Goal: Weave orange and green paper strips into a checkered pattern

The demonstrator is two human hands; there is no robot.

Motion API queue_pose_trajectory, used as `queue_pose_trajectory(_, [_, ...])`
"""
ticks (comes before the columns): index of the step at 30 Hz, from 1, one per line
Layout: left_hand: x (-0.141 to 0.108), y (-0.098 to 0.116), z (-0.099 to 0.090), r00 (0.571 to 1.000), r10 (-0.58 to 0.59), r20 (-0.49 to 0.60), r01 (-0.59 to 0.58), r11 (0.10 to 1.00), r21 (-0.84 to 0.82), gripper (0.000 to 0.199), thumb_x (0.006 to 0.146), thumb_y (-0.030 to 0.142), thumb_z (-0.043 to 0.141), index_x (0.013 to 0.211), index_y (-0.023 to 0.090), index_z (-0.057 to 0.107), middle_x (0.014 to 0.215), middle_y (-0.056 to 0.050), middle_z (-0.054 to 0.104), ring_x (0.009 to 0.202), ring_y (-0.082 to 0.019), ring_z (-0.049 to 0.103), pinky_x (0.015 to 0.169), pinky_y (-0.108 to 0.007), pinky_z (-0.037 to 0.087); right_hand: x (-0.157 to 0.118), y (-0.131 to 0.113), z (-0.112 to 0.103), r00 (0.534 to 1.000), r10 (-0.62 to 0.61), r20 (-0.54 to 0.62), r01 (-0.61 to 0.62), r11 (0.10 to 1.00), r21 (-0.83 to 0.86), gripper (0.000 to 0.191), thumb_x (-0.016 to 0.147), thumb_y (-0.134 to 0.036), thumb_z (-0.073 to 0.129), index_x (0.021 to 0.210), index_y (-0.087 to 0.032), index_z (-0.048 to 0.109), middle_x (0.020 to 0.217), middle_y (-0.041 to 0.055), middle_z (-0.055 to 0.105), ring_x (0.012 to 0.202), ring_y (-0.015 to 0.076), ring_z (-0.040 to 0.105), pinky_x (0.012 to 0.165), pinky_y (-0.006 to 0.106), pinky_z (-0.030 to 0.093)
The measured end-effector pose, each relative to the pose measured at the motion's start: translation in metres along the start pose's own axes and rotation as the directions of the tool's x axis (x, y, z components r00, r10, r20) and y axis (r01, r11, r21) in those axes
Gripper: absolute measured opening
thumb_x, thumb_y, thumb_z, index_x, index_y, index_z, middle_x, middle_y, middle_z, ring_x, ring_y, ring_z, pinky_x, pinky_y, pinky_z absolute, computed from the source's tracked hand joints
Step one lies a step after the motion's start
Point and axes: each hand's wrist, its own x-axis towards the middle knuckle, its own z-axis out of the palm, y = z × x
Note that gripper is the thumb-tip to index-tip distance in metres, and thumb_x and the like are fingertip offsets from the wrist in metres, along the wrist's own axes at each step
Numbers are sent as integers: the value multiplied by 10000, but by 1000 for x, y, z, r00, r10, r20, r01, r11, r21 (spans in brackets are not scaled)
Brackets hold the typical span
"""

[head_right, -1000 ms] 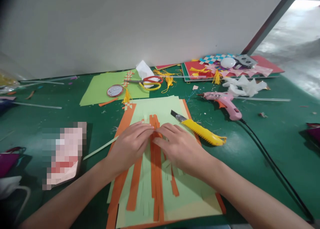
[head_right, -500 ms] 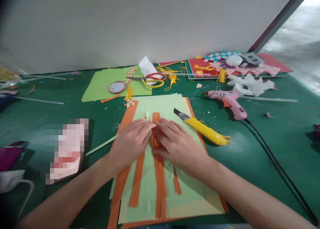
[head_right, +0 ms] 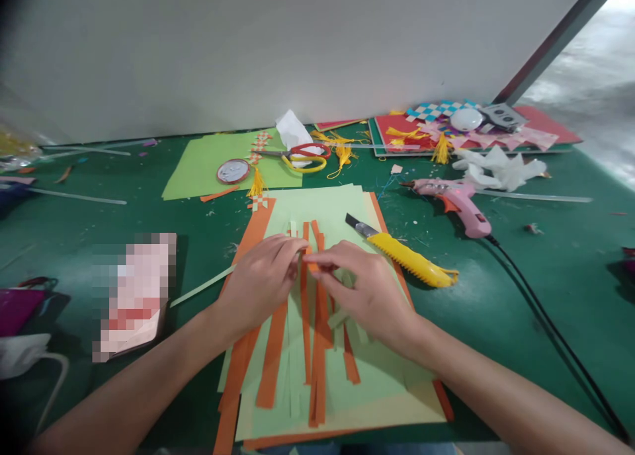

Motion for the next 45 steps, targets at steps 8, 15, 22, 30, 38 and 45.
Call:
queue_pose_trajectory(8, [3,8,-13,979,-114,-170,64,960,-273,274,953,187,475,1225,155,491,1056,-87,708,1035,-206,642,953,-387,503,4,-1,-10,961,265,-72,-200,856,477,434,822,-251,703,1247,-310,637,767,-24,660,703,121,660,672,255,557])
queue_pose_trajectory(15, [1,17,-20,998,-32,-58,-2,863,-505,208,960,352,511,1001,159,576,971,-66,713,898,-178,657,818,-306,513,0,-4,-7,955,266,-131,-179,869,461,206,807,-254,727,1006,-302,756,892,2,752,813,149,708,738,269,591])
queue_pose_trajectory(22, [2,21,-23,976,-85,199,193,765,-615,263,987,284,457,799,189,613,743,20,686,672,-112,625,640,-225,454,0,-6,-5,962,259,-89,-185,853,488,183,812,-262,721,991,-287,753,910,17,770,843,174,726,778,326,606])
queue_pose_trajectory(30, [5,22,-28,940,-87,329,302,658,-690,308,994,285,443,775,199,642,764,25,716,756,-117,676,682,-218,481,10,8,-18,907,337,-253,-145,813,564,147,803,-270,726,950,-271,738,854,15,749,847,179,712,822,364,579])
queue_pose_trajectory(38, [4,22,-25,924,-156,350,372,583,-722,230,1002,308,423,1033,229,636,812,35,745,754,-124,682,710,-239,508,20,8,-28,825,439,-357,-124,755,644,372,758,-181,720,1114,-277,669,739,-43,662,773,138,673,860,339,550])
queue_pose_trajectory(45, [4,21,-28,916,-256,308,383,338,-860,113,987,270,454,1070,210,503,834,-6,732,777,-132,692,697,-242,536,23,15,-36,814,421,-400,-105,784,612,448,777,-246,711,1204,-295,584,743,-41,662,692,157,640,790,367,561])
